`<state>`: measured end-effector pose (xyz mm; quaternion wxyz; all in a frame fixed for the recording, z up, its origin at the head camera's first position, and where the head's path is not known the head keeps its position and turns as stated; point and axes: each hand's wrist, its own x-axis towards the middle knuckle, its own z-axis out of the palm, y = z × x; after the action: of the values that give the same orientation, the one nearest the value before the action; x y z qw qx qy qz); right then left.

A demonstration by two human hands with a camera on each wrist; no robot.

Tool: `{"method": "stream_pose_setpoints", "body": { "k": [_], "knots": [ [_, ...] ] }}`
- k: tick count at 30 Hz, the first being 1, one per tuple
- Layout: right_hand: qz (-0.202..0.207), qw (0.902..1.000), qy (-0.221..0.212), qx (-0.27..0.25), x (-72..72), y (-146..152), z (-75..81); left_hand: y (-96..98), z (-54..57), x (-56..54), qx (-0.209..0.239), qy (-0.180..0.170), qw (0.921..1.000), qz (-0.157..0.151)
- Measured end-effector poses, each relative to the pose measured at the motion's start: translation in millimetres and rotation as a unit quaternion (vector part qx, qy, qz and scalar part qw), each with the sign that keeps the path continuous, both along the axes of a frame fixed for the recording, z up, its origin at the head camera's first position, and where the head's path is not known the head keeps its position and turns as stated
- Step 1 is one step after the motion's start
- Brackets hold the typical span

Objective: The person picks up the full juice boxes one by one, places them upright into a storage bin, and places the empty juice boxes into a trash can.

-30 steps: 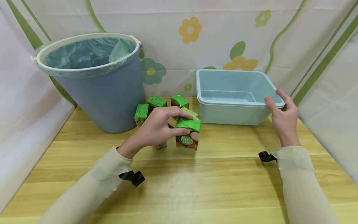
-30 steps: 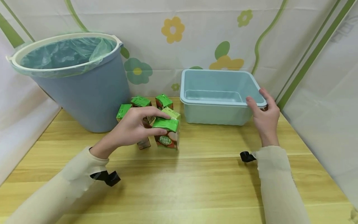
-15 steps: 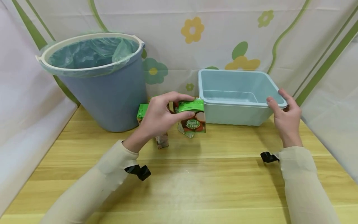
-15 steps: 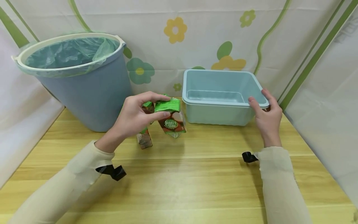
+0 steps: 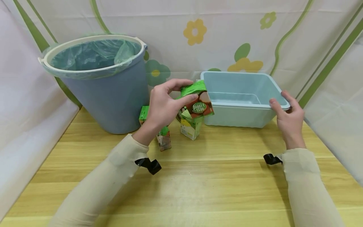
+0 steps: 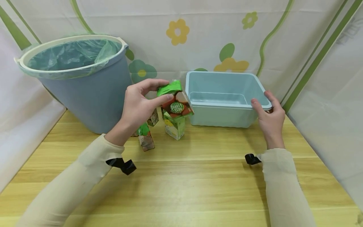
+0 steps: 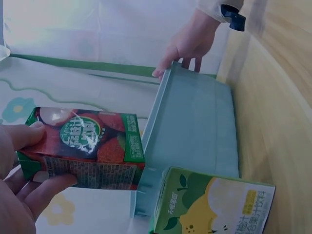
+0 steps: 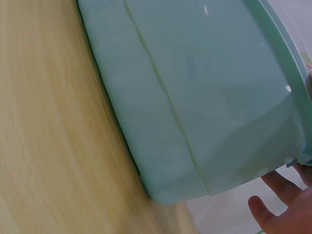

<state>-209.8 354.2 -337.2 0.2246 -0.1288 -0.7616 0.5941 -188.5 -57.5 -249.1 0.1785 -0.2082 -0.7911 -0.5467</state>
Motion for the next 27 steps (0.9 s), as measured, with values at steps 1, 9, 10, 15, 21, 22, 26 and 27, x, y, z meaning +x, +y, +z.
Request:
{"method": "stream_pose_setpoints", "body": {
  "k": [1,9,10,15,21,22,26,27],
  "knots": [
    [0.001,1.0000,0.001,-0.002,0.1,0.1,-0.2,1.2,0.5,-1.6,0.014,-0.007,0.9999,0.002],
    [0.008,1.0000,0.002,0.004,0.2,0.2,-2.8,11.2,5.2,-13.3,0.148,-0.082,0.9855,0.008],
    [0.007,1.0000,0.002,0.006,0.2,0.1,-2.9,12.5,5.6,-14.5,0.165,-0.090,0.9821,0.006],
    [0.007,1.0000,0.003,0.005,-0.2,-0.1,-2.7,21.0,7.9,-21.0,0.222,-0.105,0.9693,-0.003],
    [0.007,0.9999,0.007,-0.003,-0.5,0.7,-2.4,35.7,11.7,-31.5,0.246,-0.109,0.9632,0.003],
    [0.008,0.9999,0.007,-0.004,-0.5,0.8,-2.3,38.5,11.9,-33.6,0.250,-0.111,0.9619,0.004],
    [0.008,0.9999,0.010,-0.005,-0.6,0.7,-1.9,49.2,12.2,-41.6,0.270,-0.126,0.9547,0.009],
    [0.008,0.9999,0.010,-0.005,-0.6,0.7,-1.7,51.7,12.3,-43.7,0.275,-0.130,0.9526,0.011]
  ]
}}
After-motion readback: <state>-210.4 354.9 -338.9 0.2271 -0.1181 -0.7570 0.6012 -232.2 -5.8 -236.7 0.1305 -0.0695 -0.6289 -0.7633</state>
